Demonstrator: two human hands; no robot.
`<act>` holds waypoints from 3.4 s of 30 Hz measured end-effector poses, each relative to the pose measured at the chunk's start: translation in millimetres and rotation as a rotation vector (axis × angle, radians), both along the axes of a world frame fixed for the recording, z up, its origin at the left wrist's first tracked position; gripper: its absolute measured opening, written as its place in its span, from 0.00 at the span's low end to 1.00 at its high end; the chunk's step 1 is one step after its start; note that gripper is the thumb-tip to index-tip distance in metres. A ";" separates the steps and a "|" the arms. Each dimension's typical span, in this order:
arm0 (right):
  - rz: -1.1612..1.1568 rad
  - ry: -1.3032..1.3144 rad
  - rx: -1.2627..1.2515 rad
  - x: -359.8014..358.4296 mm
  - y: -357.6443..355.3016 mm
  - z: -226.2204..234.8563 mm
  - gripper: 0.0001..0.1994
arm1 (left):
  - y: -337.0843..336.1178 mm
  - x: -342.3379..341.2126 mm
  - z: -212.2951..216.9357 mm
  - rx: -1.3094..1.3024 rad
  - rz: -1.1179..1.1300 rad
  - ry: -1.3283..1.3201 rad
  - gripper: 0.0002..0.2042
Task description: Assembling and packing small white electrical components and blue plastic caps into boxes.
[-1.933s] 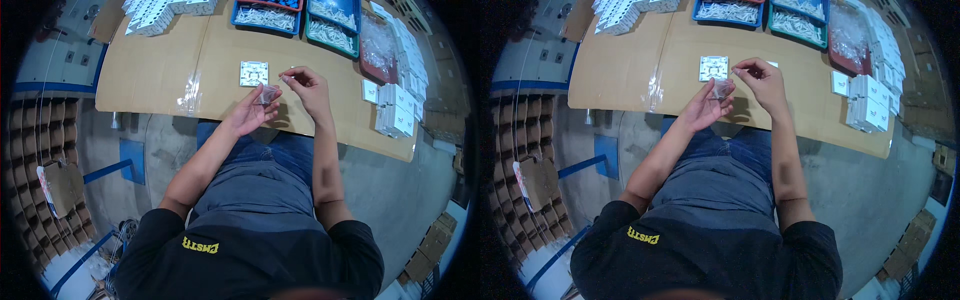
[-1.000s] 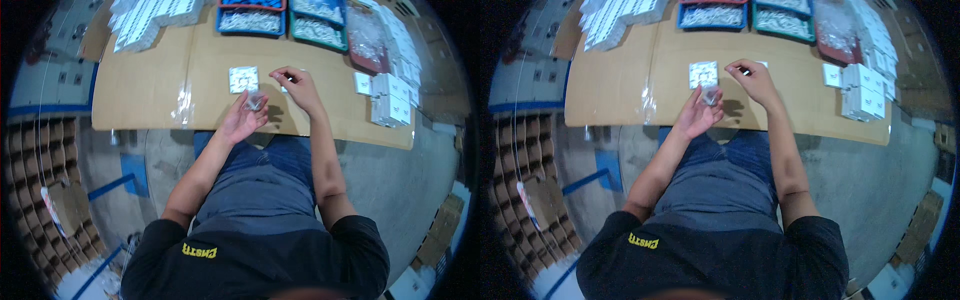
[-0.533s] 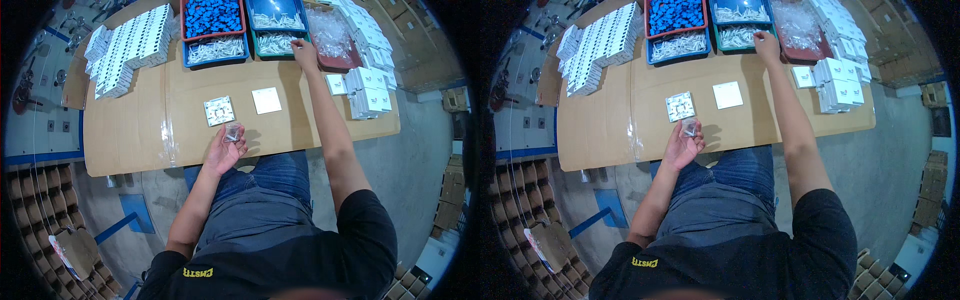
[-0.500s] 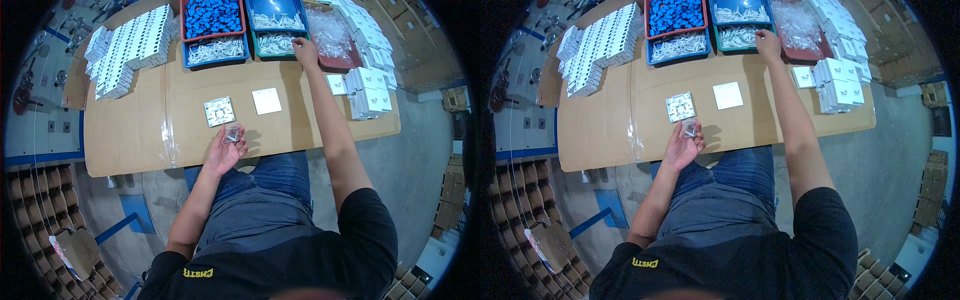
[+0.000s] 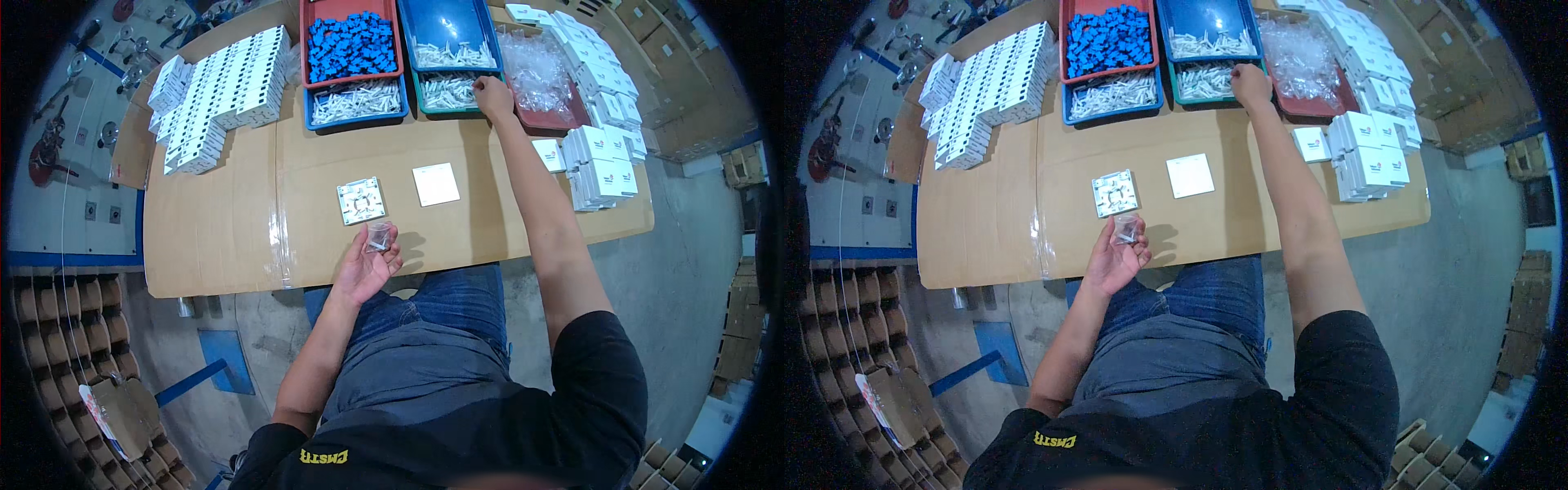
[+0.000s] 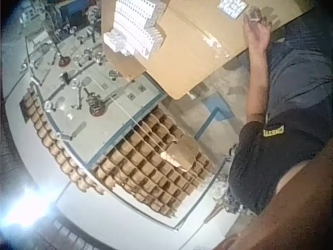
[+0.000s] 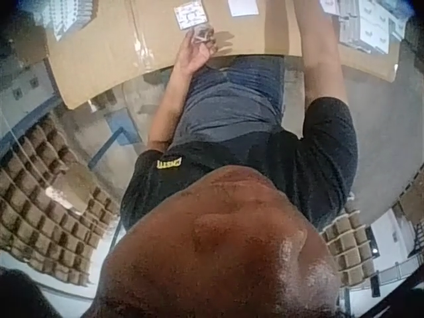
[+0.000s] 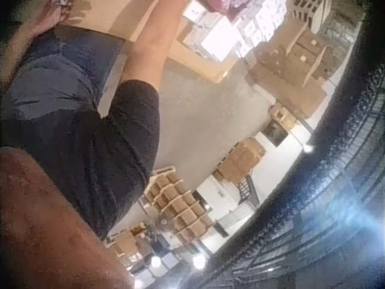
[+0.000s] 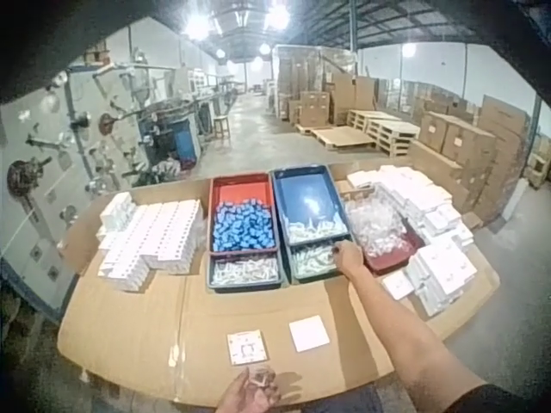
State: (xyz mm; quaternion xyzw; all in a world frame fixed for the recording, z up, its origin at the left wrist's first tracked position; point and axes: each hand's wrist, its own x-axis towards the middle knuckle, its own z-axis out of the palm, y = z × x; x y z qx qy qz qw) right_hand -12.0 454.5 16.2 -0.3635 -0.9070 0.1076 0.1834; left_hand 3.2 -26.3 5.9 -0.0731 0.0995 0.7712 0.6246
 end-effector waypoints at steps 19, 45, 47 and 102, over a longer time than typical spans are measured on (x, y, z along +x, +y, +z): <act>0.510 0.514 -0.564 91.2 -303.4 99.1 0.06 | 3.3 2.8 30.5 0.052 0.026 0.039 0.24; 0.839 0.289 -0.777 76.7 -308.5 99.3 0.05 | -6.1 5.9 29.2 0.026 0.068 0.041 0.21; 0.827 0.176 -0.750 77.8 -307.2 102.7 0.07 | -6.1 5.5 29.2 0.038 0.062 0.039 0.22; 0.625 0.042 0.063 -113.4 -164.9 22.0 0.08 | -21.9 1.9 34.6 -0.178 -0.032 0.357 0.27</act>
